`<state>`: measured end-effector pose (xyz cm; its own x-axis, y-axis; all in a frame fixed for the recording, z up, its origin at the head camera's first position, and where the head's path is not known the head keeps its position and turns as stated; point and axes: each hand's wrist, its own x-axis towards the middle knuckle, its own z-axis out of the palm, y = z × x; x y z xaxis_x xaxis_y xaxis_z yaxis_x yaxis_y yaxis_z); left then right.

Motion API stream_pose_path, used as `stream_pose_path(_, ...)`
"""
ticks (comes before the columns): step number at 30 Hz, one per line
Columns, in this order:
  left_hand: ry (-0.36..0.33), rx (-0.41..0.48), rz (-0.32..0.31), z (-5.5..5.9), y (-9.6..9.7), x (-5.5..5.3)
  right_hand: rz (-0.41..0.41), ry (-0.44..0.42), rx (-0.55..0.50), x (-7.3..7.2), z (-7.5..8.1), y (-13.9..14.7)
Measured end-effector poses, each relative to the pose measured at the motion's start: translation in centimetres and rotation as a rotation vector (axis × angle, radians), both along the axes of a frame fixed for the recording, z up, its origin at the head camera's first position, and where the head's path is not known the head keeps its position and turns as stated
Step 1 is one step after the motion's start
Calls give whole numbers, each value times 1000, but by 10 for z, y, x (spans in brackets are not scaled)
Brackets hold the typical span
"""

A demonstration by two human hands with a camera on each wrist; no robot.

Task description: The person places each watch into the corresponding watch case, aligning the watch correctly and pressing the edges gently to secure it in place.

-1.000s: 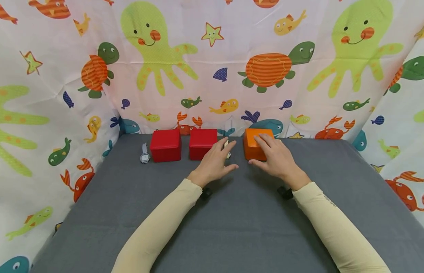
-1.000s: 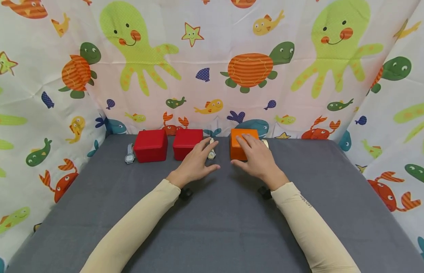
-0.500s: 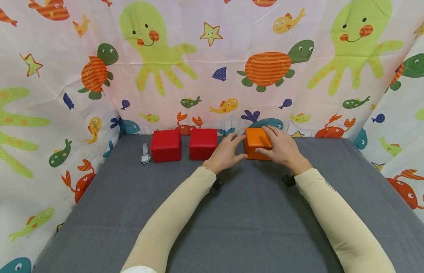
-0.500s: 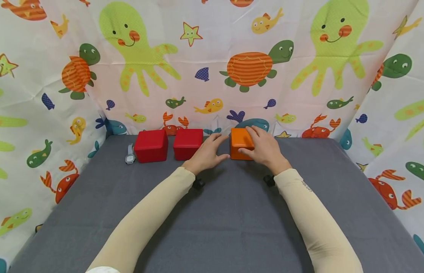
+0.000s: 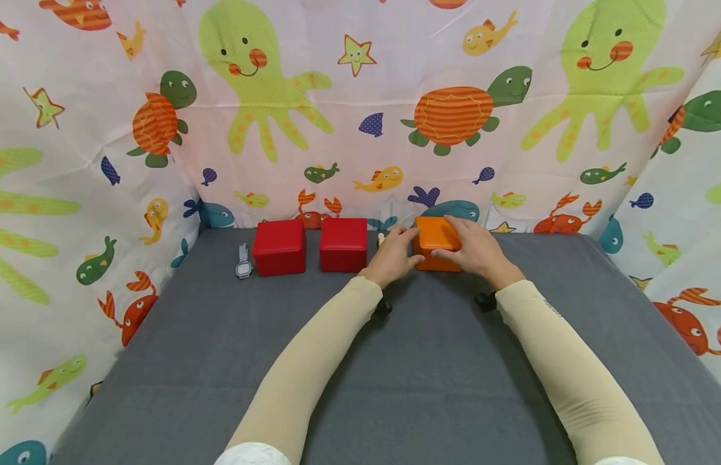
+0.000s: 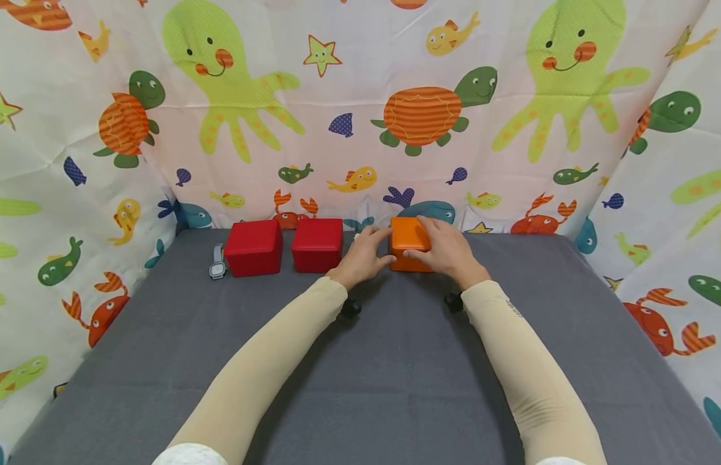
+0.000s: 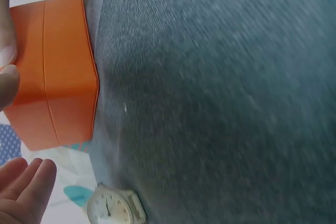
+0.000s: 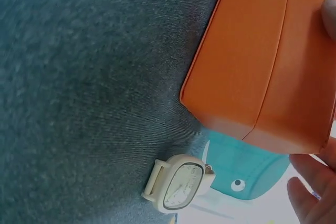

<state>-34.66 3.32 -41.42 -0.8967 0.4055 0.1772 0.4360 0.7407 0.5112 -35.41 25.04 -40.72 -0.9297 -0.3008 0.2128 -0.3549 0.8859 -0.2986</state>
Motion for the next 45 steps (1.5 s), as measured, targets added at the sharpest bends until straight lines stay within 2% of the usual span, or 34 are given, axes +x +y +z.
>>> stream_pose_path(4,-24,-18,-1,-2,8,0,8,17,8,1,0,-1)
stream_pose_path(8,-53,-12,17,-6,14,0,-2,-34,-4,5,-1,1)
stream_pose_path(12,-43,-5,14,-7,19,1,-26,-79,-31,9,-5,4)
stream_pose_path(19,-19,41,37,-8,25,1,-23,-80,-70,10,-10,8)
stream_pose_path(32,-52,79,72,-8,28,2,-32,-93,-130,12,-13,7)
stream_pose_path(39,-42,102,67,-11,25,6,-25,-85,-146,20,-15,6)
stream_pose_path(45,-51,120,61,-12,22,14,-32,-91,-147,30,-15,3)
